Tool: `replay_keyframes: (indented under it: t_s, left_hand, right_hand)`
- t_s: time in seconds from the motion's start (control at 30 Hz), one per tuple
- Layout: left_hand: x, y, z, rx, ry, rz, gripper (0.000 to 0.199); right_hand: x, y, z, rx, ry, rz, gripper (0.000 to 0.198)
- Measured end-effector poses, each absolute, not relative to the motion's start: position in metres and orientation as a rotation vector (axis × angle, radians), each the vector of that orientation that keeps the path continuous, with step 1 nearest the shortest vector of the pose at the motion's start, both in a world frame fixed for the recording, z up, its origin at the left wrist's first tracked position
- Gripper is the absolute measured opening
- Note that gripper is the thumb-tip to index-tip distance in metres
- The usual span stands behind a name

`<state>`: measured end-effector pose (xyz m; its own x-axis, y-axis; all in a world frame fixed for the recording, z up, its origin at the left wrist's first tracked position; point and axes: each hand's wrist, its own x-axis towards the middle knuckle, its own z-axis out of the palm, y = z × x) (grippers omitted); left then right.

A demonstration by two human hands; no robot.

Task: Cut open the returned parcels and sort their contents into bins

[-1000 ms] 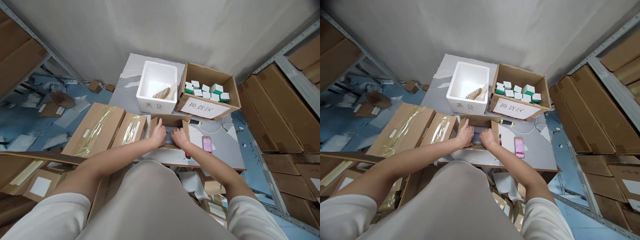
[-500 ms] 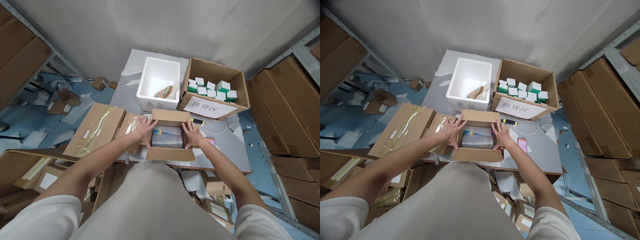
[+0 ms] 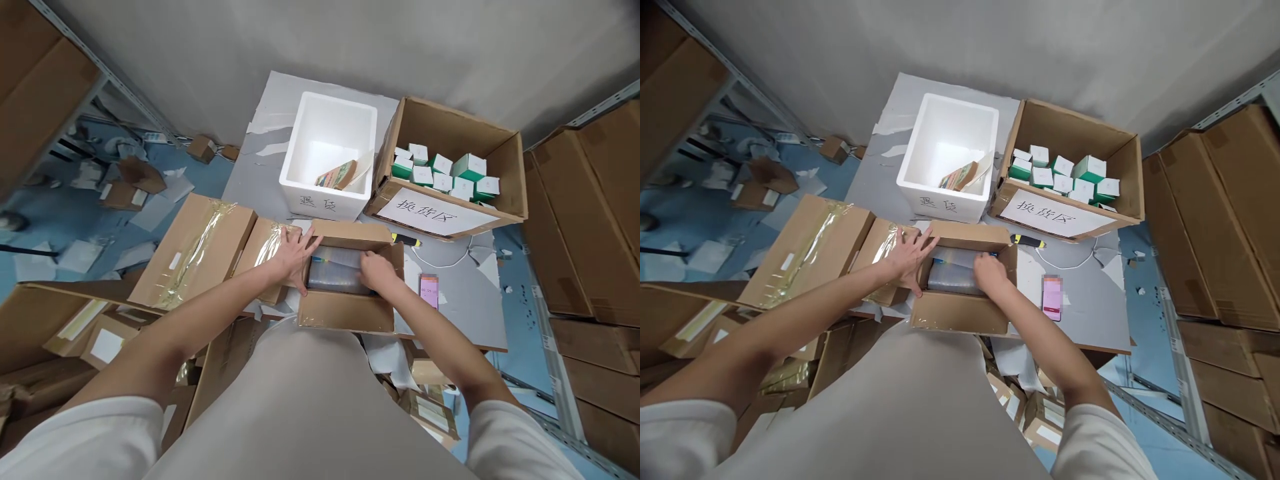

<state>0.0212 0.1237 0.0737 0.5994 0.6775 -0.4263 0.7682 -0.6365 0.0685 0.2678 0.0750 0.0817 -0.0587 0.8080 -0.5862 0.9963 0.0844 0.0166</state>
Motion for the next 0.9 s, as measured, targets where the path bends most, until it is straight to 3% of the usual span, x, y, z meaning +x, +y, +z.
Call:
replay_keyframes:
  t_s: [0.17, 0.3, 0.43, 0.57, 0.73, 0.9]
  left_hand:
    - [0.02, 0.123, 0.069, 2.611, 1.172, -0.486, 0.146]
    - [0.018, 0.123, 0.064, 2.617, 1.167, -0.446, 0.148]
    - [0.013, 0.122, 0.063, 2.614, 1.151, -0.387, 0.149]
    - [0.005, 0.12, 0.065, 2.605, 1.167, -0.339, 0.152]
    - [-0.001, 0.115, 0.072, 2.659, 1.189, -0.284, 0.151]
    - [0.002, 0.113, 0.084, 2.71, 1.209, -0.277, 0.146]
  right_hand:
    - [0.237, 0.107, 0.024, 1.828, 1.613, -0.679, 0.098]
    - [0.242, 0.112, -0.006, 1.844, 1.563, -0.72, 0.097]
    - [0.259, 0.105, -0.004, 1.893, 1.643, -0.719, 0.089]
    - [0.279, 0.097, 0.003, 2.016, 1.666, -0.726, 0.068]
    - [0.287, 0.092, -0.007, 2.144, 1.64, -0.821, 0.083]
    - [0.292, 0.099, -0.018, 2.228, 1.591, -0.902, 0.084]
